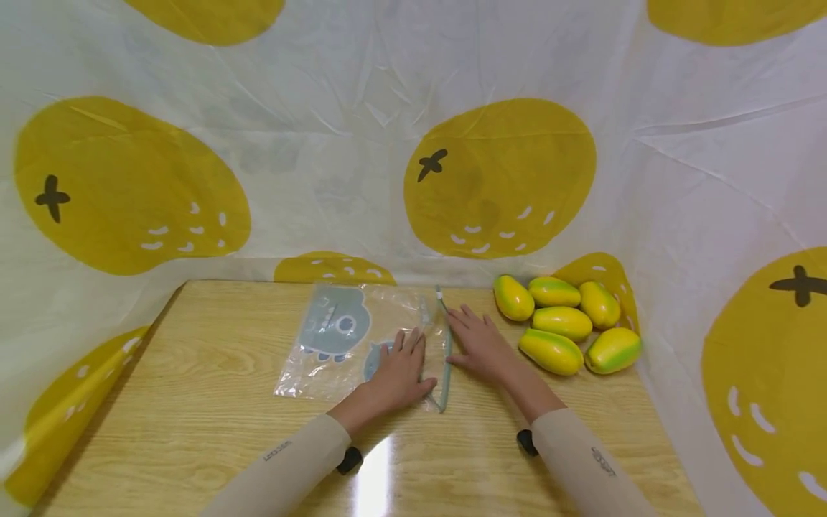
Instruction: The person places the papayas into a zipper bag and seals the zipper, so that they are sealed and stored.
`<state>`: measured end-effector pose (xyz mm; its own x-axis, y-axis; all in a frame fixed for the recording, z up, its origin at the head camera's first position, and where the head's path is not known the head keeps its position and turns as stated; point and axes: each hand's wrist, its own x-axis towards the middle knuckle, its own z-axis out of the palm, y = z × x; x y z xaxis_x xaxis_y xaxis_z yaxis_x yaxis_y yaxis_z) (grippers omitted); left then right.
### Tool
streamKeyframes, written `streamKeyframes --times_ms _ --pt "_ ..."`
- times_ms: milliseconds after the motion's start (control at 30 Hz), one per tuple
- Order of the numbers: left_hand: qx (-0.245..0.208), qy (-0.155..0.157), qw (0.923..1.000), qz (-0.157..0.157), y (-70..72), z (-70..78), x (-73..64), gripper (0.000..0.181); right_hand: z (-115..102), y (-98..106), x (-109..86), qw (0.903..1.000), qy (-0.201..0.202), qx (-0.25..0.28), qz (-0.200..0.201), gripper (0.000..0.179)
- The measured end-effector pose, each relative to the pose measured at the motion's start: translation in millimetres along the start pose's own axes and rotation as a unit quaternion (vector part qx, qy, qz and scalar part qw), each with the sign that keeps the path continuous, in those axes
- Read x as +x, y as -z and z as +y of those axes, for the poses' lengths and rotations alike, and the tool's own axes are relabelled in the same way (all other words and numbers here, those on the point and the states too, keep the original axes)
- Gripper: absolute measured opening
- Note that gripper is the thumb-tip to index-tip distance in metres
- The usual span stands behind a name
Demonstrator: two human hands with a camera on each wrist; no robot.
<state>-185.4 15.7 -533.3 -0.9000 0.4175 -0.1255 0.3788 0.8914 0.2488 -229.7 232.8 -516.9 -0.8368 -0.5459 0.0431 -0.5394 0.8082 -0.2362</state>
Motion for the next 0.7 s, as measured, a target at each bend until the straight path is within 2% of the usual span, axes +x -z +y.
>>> streamKeyframes --times_ms 333,567,700 --pt "-0.015 -0.015 0.9998 0.004 1.7 -6.5 -2.3 0.095 4.4 0.0 2.2 0.9999 0.002 -0.016 -0.001 0.088" --pt "-0.027 -0.015 0.9995 0.008 3.8 -7.7 -2.5 0.094 5.7 -2.7 3.6 0.999 -0.029 0.02 -0.028 0.088" --pt "-0.044 -0.004 0.999 0.007 3.9 -7.4 -0.6 0.096 6.4 -3.9 3.6 0.9983 -0.034 0.028 -0.036 0.084"
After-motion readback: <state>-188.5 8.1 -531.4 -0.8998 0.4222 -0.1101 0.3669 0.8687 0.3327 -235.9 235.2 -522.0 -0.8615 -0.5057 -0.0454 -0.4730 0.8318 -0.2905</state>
